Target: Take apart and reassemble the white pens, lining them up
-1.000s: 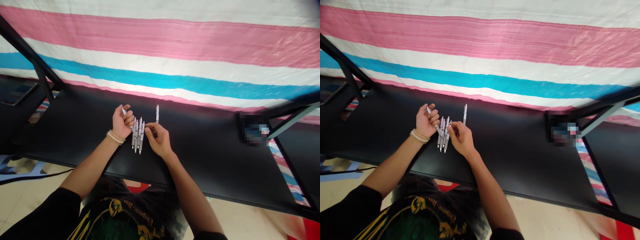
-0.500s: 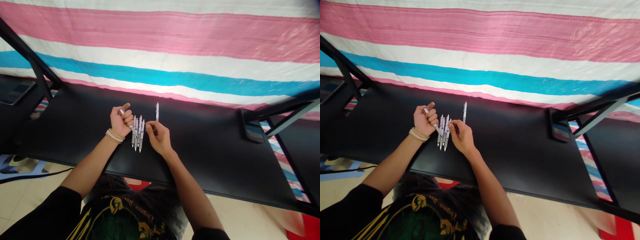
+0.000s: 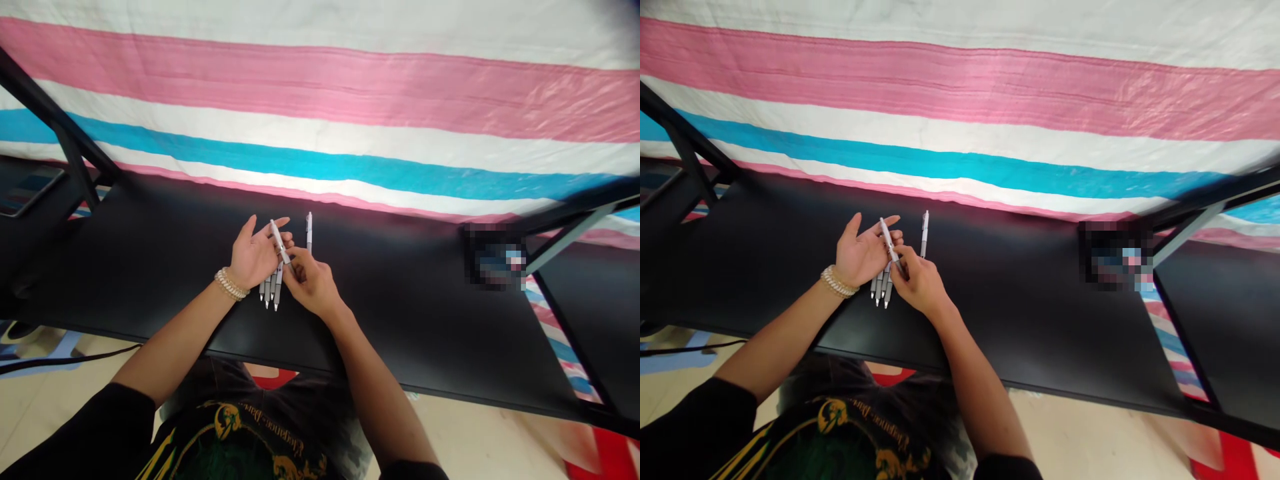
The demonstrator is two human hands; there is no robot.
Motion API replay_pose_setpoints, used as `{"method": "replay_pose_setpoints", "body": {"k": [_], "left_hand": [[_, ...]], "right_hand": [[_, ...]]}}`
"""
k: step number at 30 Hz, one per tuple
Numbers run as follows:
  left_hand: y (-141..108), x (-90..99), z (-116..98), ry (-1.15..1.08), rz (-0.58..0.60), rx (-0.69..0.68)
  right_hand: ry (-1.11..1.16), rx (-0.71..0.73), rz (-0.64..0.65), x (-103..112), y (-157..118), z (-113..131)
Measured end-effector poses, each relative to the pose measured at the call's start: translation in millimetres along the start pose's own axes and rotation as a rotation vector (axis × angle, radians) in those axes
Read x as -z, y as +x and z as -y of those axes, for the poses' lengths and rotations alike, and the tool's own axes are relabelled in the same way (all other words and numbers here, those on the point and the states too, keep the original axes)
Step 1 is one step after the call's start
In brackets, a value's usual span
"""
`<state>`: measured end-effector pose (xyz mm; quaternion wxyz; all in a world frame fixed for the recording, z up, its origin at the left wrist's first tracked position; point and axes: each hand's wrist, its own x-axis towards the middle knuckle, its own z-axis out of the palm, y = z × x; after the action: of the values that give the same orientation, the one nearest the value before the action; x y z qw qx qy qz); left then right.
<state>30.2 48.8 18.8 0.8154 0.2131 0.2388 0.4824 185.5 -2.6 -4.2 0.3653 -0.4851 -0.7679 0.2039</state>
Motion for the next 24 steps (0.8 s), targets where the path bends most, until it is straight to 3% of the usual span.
{"method": "replay_pose_setpoints", "body": {"k": [3, 6, 10, 17, 24], "left_hand": [[3, 6.4, -7, 0.049, 0.011, -0.007], [8, 16.5, -12, 0.059, -0.043, -0.13], [12, 28.0, -12, 0.04, -0.122, -0.198], [11, 26.4, -12, 0.0, -0.109, -0.164], [11, 25.9, -12, -0.013, -0.092, -0.177]], "right_hand": [[-0.079, -0.148, -0.182, 9, 4, -8], [-0.212, -0.3, -0.306, 18, 9, -23], [-0.304, -0.386, -0.248, 22, 12, -41], [-0.372, -0.412, -0.141, 13, 14, -55], [-0.416, -0.399, -0.181, 15, 13, -45]]}}
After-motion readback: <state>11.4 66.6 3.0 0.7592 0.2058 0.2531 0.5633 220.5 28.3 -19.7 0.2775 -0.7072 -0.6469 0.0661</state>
